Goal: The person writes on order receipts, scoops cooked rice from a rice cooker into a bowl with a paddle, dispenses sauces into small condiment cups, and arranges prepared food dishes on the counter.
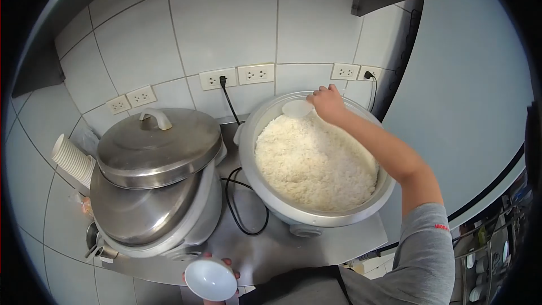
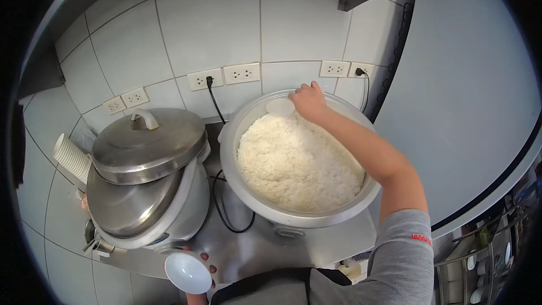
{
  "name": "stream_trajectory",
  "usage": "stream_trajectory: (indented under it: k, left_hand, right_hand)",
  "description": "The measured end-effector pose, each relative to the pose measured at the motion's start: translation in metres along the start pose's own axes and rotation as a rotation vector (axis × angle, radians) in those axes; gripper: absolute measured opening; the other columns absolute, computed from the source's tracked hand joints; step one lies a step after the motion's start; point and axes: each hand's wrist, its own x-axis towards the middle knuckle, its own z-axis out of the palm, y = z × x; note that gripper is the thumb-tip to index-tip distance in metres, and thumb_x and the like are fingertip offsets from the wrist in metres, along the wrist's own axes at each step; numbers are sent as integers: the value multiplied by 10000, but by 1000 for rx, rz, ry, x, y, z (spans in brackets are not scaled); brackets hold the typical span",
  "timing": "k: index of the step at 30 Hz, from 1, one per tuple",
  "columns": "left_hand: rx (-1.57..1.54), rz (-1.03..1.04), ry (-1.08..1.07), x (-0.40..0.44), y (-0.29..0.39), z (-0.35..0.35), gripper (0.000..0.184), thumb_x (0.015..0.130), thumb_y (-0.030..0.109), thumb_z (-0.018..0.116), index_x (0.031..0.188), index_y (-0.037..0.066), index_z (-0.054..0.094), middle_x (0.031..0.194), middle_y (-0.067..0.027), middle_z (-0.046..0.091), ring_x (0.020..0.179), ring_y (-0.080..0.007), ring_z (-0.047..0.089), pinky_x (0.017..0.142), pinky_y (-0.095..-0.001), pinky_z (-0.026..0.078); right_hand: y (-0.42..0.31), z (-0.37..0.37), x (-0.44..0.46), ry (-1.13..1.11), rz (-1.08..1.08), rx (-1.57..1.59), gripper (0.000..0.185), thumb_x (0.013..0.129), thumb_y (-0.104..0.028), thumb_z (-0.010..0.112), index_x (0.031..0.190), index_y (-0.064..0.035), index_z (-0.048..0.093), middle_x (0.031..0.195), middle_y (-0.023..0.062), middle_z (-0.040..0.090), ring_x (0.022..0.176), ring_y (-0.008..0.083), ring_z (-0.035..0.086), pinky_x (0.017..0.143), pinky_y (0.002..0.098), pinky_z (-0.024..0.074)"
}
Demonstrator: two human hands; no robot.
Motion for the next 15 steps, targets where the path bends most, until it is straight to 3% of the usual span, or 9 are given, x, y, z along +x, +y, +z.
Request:
stream_trajectory:
  k: [2, 3, 6, 7, 8, 12, 15]
  left_hand:
    - [-29, -101, -119, 23, -16, 5, 824, 730, 735, 444, 1370, 223, 361, 1343, -300, 342, 1089, -622, 381, 743, -749, 406]
    - [0, -172, -241, 37, -18, 3, 749, 781, 632, 548, 1391, 291, 279, 1386, -208, 242, 1190, -529, 282, 806, -718, 396]
    - [212, -83, -128, 69, -24, 41, 772, 794, 684, 446, 1419, 280, 243, 1433, -231, 223, 1209, -570, 283, 746, -748, 401]
    - [430, -52, -180, 85, -23, 58, 795, 795, 703, 404, 1427, 254, 231, 1450, -236, 203, 1228, -581, 260, 727, -749, 410]
    - [356, 54, -43, 92, -30, 82, 796, 804, 688, 409, 1426, 221, 242, 1445, -235, 211, 1238, -575, 255, 718, -731, 431]
    - [450, 207, 144, 121, -39, 160, 772, 796, 679, 390, 1362, 157, 339, 1347, -207, 382, 1149, -530, 414, 667, -702, 476]
    - [543, 207, 127, 127, -39, 177, 762, 801, 680, 388, 1366, 172, 335, 1333, -190, 408, 1165, -497, 425, 714, -690, 474]
  right_hand:
    - [0, 16, -14, 117, -109, -268, 212, 793, -129, 563, 989, -92, 638, 904, 41, 630, 994, 182, 519, 944, 419, 325]
    - [-3, 25, -20, 248, -196, -257, 195, 760, -127, 566, 932, -82, 646, 874, 33, 615, 993, 176, 500, 926, 397, 343]
    - [-17, 13, -36, 226, -341, -365, 164, 736, -128, 572, 863, -59, 650, 807, 26, 588, 930, 181, 496, 901, 373, 350]
    - [-20, 17, -42, 262, -371, -358, 146, 726, -134, 570, 821, -65, 657, 785, 24, 587, 910, 183, 492, 904, 367, 345]
    - [-21, 19, -48, 301, -401, -355, 135, 717, -141, 569, 780, -71, 665, 763, 22, 586, 890, 186, 487, 906, 362, 340]
    - [-31, 24, -68, 376, -490, -343, 124, 695, -150, 572, 706, -75, 670, 709, 16, 575, 868, 184, 482, 898, 353, 336]
    - [-40, 10, -80, 290, -546, -305, 111, 698, -126, 572, 734, -50, 645, 724, 19, 555, 858, 172, 477, 850, 340, 361]
